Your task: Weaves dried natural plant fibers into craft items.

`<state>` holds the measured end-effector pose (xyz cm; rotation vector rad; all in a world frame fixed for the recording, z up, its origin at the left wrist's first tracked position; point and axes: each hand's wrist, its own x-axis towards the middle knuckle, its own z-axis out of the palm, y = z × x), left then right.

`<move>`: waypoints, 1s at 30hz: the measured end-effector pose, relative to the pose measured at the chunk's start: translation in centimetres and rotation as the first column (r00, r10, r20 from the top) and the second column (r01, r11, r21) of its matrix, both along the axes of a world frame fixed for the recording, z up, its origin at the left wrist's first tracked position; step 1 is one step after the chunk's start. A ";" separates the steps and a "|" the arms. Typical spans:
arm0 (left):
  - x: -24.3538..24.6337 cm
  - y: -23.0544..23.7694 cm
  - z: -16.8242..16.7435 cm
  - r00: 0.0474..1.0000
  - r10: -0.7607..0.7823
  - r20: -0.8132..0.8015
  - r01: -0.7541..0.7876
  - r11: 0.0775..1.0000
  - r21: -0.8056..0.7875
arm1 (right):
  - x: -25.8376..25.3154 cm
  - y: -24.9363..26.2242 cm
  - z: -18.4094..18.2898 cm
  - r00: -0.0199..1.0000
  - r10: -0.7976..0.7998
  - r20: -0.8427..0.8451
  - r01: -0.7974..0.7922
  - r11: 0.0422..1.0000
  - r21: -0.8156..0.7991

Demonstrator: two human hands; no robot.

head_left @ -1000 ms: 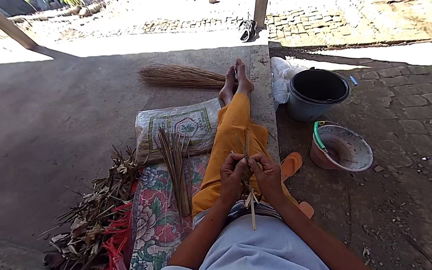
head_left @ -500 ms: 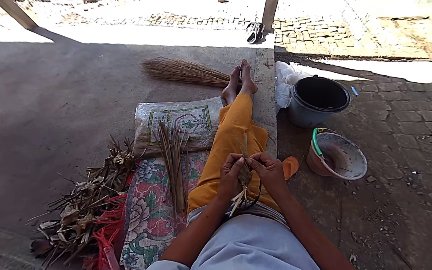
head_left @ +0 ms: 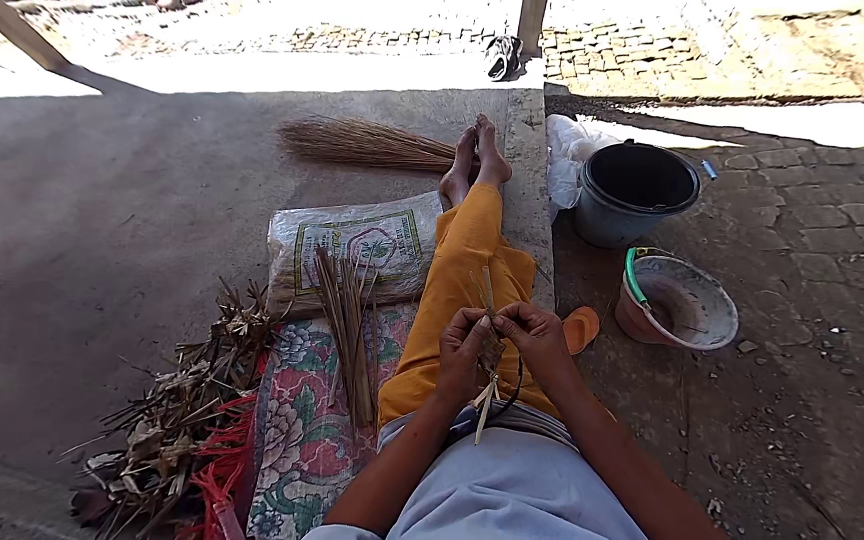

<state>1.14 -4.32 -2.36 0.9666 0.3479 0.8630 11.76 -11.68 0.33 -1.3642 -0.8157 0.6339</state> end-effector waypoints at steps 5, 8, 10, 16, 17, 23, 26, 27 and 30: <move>-0.2 0.1 0.1 0.999 -0.024 -0.048 0.025 0.999 0.028 | 0.7 0.0 0.4 0.996 0.060 -0.065 -0.062 0.997 -0.041; -0.4 -0.2 0.8 0.994 -0.037 -0.105 0.036 0.999 -0.009 | 1.1 -0.4 0.7 0.993 0.108 -0.037 -0.111 0.991 -0.070; -0.5 -0.4 1.4 0.990 -0.042 -0.134 0.030 0.996 -0.086 | 1.3 -0.7 0.7 0.988 0.150 -0.027 -0.152 0.985 -0.084; -0.6 -0.2 2.6 0.988 -0.117 -0.098 0.077 0.937 -0.342 | 2.5 -1.4 -1.0 0.959 0.272 -0.075 -0.265 0.961 0.084; -0.7 -0.2 2.6 0.989 -0.118 -0.092 0.078 0.932 -0.353 | 2.5 -1.4 -1.1 0.958 0.276 -0.076 -0.268 0.958 0.100; -0.8 0.0 2.7 0.978 -0.091 -0.187 0.047 0.973 -0.228 | 3.3 -1.6 -0.3 0.992 0.106 0.066 -0.109 0.993 0.041; -1.1 0.1 3.0 0.951 -0.121 -0.283 0.091 0.989 -0.115 | 3.4 -1.4 0.3 0.920 0.026 0.391 -0.019 1.000 -0.020; -1.1 0.2 3.0 0.942 -0.130 -0.308 0.108 0.990 -0.088 | 3.5 -1.4 0.3 0.865 0.032 0.501 -0.008 0.999 -0.051; -1.2 0.4 2.9 0.917 -0.143 -0.373 0.137 0.990 -0.043 | 3.5 -1.4 0.1 0.735 0.095 0.672 -0.017 0.992 -0.122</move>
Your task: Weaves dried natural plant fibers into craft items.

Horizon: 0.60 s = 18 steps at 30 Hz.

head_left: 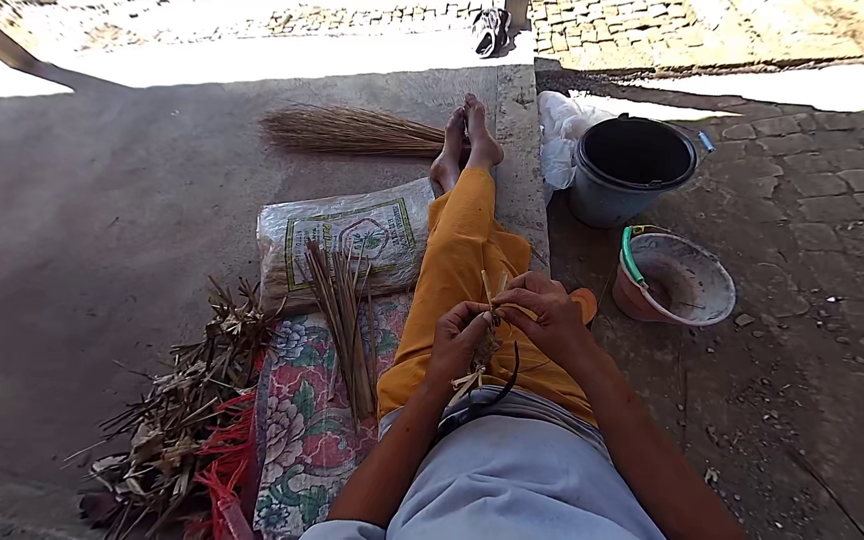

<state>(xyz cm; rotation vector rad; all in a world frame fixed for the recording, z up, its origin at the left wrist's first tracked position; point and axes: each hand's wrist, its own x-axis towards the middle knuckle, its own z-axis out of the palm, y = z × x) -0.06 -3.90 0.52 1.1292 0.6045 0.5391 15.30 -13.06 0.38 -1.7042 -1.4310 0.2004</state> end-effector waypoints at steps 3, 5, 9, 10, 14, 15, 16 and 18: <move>0.0 0.1 -0.1 0.999 -0.021 -0.033 0.019 0.999 -0.047 | 0.1 0.1 -0.2 0.996 0.044 0.076 -0.046 0.999 0.018; 0.0 0.1 0.0 0.999 -0.029 -0.032 0.025 0.993 -0.119 | -0.1 0.3 -0.4 0.993 0.042 0.107 -0.050 0.996 0.069; 0.1 0.2 0.3 0.998 -0.035 -0.043 0.027 0.984 -0.175 | -0.1 1.0 -0.8 0.984 -0.056 0.170 0.028 0.986 0.162; 0.1 0.2 0.4 0.998 -0.051 -0.042 0.044 0.986 -0.163 | -0.2 1.1 -0.8 0.981 -0.075 0.177 0.044 0.984 0.171; -0.4 0.5 0.0 0.962 -0.268 -0.048 0.266 0.963 -0.042 | -0.5 1.6 -0.7 0.976 -0.109 0.189 0.066 0.973 0.220; -0.5 0.7 0.0 0.953 -0.301 -0.049 0.300 0.954 -0.012 | -0.5 1.7 -0.8 0.976 -0.112 0.189 0.067 0.971 0.228; -0.5 0.8 -0.2 0.950 -0.308 -0.039 0.309 0.951 0.002 | -0.5 1.9 -0.9 0.977 -0.115 0.177 0.072 0.970 0.231; -0.5 0.7 -0.3 0.966 -0.257 -0.011 0.257 0.966 -0.016 | -0.4 1.9 -0.9 0.987 -0.125 0.106 0.100 0.972 0.215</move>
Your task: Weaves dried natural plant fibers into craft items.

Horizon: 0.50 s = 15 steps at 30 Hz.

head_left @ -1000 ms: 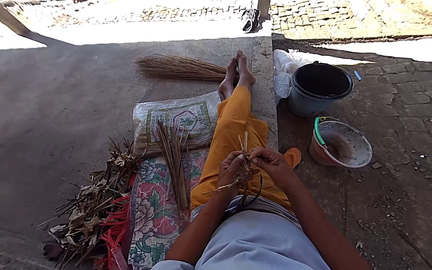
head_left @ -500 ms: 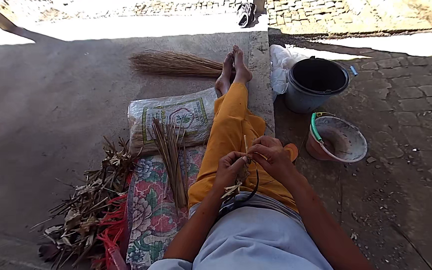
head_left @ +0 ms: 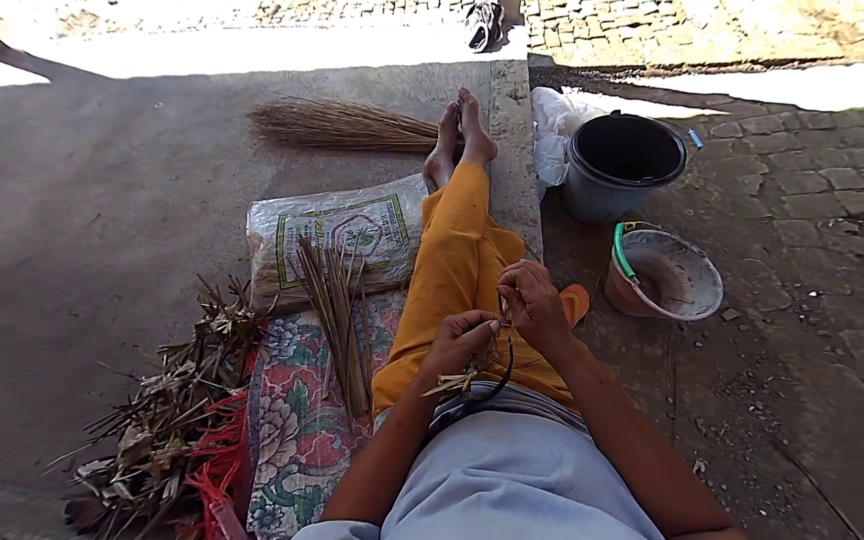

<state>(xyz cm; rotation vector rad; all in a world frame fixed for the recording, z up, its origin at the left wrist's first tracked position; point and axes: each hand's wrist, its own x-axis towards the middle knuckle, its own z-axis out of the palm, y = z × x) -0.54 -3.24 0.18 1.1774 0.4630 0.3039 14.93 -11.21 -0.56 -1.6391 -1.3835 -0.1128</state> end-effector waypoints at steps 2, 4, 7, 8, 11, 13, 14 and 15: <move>0.3 -0.2 0.1 0.993 0.122 0.009 -0.121 0.990 -0.078 | 0.8 -0.3 0.6 0.996 -0.020 -0.084 0.021 1.000 0.004; 0.5 -0.2 0.2 0.968 0.249 0.002 -0.246 0.956 -0.163 | 2.0 -1.2 1.7 0.995 0.009 -0.101 -0.011 1.000 -0.014; 0.7 0.1 0.5 0.944 0.328 -0.027 -0.327 0.924 -0.200 | 2.4 -2.3 2.1 0.982 0.161 -0.101 -0.172 0.978 -0.116; 0.7 0.0 0.6 0.943 0.331 -0.032 -0.331 0.922 -0.199 | 2.0 -2.4 1.6 0.975 0.198 -0.102 -0.212 0.967 -0.140; 0.9 -0.2 0.6 0.943 0.330 -0.036 -0.331 0.924 -0.193 | 0.8 -2.0 -0.2 0.963 0.248 -0.110 -0.257 0.963 -0.077; 0.7 -0.2 0.6 0.943 0.330 -0.031 -0.331 0.930 -0.160 | 0.4 -1.7 -0.7 0.955 0.259 -0.142 -0.262 0.965 -0.002; 0.7 -0.2 0.6 0.942 0.334 -0.030 -0.335 0.932 -0.138 | 0.3 -1.6 -0.8 0.950 0.267 -0.161 -0.267 0.963 0.018; 0.7 -0.3 0.7 0.941 0.336 -0.027 -0.337 0.935 -0.114 | 0.1 -1.6 -0.8 0.941 0.282 -0.189 -0.280 0.959 0.035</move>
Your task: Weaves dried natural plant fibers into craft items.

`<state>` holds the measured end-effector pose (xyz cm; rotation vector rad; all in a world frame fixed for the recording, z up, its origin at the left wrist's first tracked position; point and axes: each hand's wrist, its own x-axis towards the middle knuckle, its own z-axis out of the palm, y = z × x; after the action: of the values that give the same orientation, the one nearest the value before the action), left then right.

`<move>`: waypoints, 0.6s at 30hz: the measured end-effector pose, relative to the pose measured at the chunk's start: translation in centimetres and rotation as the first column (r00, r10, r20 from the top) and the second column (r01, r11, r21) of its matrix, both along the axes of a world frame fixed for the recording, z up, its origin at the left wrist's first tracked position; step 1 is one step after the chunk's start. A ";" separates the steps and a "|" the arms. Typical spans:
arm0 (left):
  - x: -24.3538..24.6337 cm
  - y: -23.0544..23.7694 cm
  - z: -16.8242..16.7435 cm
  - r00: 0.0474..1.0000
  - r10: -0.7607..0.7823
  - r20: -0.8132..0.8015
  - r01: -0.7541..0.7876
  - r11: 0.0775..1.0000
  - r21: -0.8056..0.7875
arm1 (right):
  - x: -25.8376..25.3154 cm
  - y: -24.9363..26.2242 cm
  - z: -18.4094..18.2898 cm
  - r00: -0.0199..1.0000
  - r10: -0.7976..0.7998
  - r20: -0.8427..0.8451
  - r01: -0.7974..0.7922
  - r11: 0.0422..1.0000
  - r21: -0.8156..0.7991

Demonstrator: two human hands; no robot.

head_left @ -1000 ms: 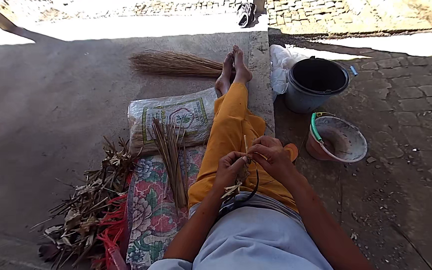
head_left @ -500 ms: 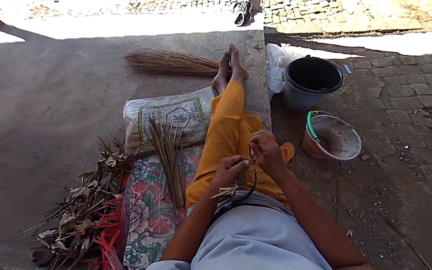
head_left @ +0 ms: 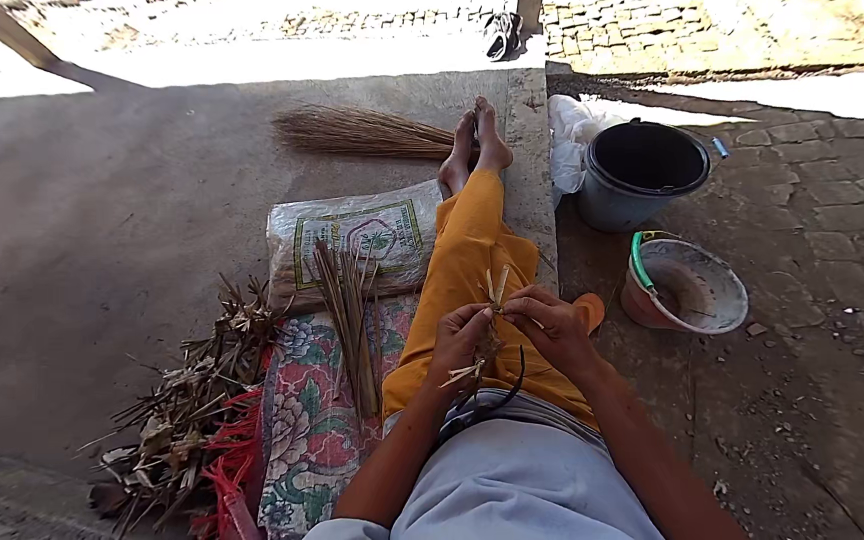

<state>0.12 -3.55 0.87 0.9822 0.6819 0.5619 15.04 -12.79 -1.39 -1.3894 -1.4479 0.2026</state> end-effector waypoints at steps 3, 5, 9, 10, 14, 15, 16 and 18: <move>0.1 -0.2 -0.1 1.000 0.006 -0.008 -0.005 0.992 0.123 | -0.6 -0.1 0.2 0.986 0.078 -0.148 -0.080 0.997 -0.009; 0.2 -0.3 -0.3 1.000 0.029 -0.009 -0.026 0.981 0.191 | -0.9 -0.3 0.3 0.976 0.074 -0.207 -0.085 0.995 -0.048; 0.1 -0.3 -0.6 0.998 0.056 0.003 -0.054 0.964 0.261 | -1.3 -0.6 0.9 0.945 -0.053 -0.323 -0.014 0.979 -0.202; 0.1 -0.4 -0.6 0.998 0.055 0.002 -0.054 0.962 0.268 | -1.5 -0.6 1.1 0.923 -0.074 -0.377 -0.020 0.970 -0.241; 0.1 -0.6 -0.6 0.999 0.044 -0.005 -0.041 0.960 0.278 | -1.4 -0.5 1.2 0.810 -0.083 -0.580 -0.098 0.957 -0.274; 0.1 -0.6 -0.6 0.999 0.042 -0.006 -0.039 0.961 0.274 | -1.5 -0.5 1.3 0.766 -0.092 -0.636 -0.116 0.954 -0.278; 0.1 -0.6 -0.6 0.999 0.039 -0.004 -0.037 0.962 0.270 | -1.5 -0.4 1.4 0.715 -0.107 -0.691 -0.129 0.951 -0.282; 0.1 -0.6 -0.6 0.999 0.037 0.001 -0.036 0.961 0.273 | -1.6 -0.3 1.7 0.613 -0.137 -0.778 -0.158 0.944 -0.291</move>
<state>0.22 -4.16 0.30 1.2304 0.6377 0.6989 13.48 -13.10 0.35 -1.2837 -0.6630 0.9953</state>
